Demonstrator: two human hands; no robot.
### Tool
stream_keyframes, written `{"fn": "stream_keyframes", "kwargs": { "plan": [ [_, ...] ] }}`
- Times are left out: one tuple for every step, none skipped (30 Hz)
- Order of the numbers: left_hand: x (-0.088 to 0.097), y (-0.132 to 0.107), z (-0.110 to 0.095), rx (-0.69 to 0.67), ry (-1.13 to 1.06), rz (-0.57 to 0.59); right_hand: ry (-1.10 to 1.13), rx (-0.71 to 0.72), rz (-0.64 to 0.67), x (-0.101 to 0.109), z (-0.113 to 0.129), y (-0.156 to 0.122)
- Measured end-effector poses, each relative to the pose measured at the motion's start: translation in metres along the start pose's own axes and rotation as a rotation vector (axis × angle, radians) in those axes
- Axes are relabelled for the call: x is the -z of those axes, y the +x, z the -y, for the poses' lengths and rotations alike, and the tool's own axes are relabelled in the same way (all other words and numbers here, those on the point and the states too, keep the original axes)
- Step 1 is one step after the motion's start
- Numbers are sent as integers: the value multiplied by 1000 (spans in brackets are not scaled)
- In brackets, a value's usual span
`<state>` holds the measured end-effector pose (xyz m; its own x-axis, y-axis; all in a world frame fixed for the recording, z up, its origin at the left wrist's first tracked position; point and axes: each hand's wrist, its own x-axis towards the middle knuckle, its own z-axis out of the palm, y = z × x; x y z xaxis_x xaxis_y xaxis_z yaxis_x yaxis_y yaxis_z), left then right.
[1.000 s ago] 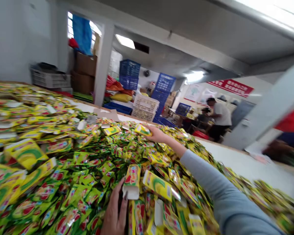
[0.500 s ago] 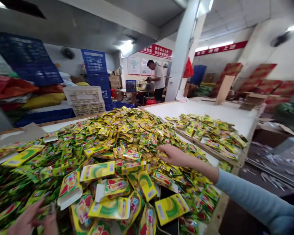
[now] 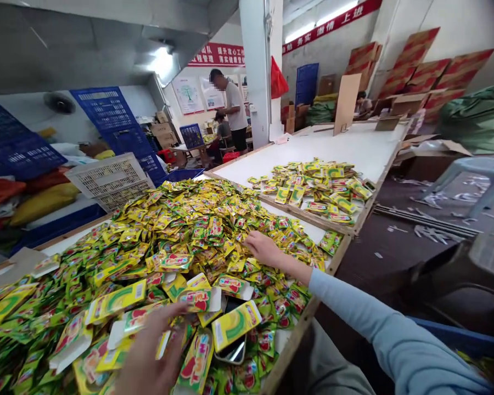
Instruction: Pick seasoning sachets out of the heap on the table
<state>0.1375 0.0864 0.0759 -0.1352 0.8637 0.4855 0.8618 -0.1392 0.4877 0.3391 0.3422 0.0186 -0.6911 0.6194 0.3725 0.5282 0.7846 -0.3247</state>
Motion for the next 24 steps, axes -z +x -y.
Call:
{"fn": "stream_keyframes", "kwargs": {
  "plan": [
    [-26,5,-18,-72,8,160,34,-34,-42,4,-6,-7],
    [-54,9,-34,-82,20,336,67,-58,-71,7,-12,-15],
    [-81,13,-47,-102,43,459,101,-68,-84,9,-17,-23],
    [-105,17,-58,-107,92,536,133,-64,-85,9,-21,-31],
    [-126,20,-66,-96,122,555,163,-49,-80,10,-25,-39],
    [-143,23,-71,-90,146,569,189,-32,-76,9,-28,-45],
    [-155,26,-74,-78,169,563,211,-16,-76,8,-29,-49],
    [-163,28,-76,-66,183,550,230,-1,-80,7,-30,-52],
    [-167,30,-76,-57,191,539,247,12,-86,4,-29,-52],
    [-169,30,-76,-50,191,525,263,28,-89,1,-27,-50],
    [-168,29,-75,-46,181,513,280,48,-87,-3,-23,-47],
    [-166,28,-73,-44,157,502,301,71,-80,-9,-17,-42],
    [-163,25,-71,-44,128,490,326,92,-70,-15,-11,-35],
    [-160,22,-68,-37,87,470,356,107,-60,-21,-6,-29],
    [-158,20,-64,-21,31,439,390,114,-53,-27,0,-22],
    [-156,17,-59,12,-44,391,430,110,-50,-31,4,-16],
    [-154,14,-53,73,-141,319,475,96,-53,-34,6,-12],
    [-153,13,-47,158,-247,226,526,74,-64,-36,6,-8],
    [-152,12,-41,257,-352,119,581,43,-83,-34,5,-7],
    [-152,11,-35,359,-449,8,641,1,-108,-31,2,-6],
    [-152,12,-29,453,-528,-92,705,-51,-138,-26,-2,-7],
    [-152,13,-25,531,-595,-175,775,-109,-165,-20,-5,-10],
    [-153,15,-21,588,-656,-234,849,-168,-182,-13,-8,-14],
    [-154,18,-18,628,-717,-273,927,-224,-186,-5,-9,-19]
  ]
}}
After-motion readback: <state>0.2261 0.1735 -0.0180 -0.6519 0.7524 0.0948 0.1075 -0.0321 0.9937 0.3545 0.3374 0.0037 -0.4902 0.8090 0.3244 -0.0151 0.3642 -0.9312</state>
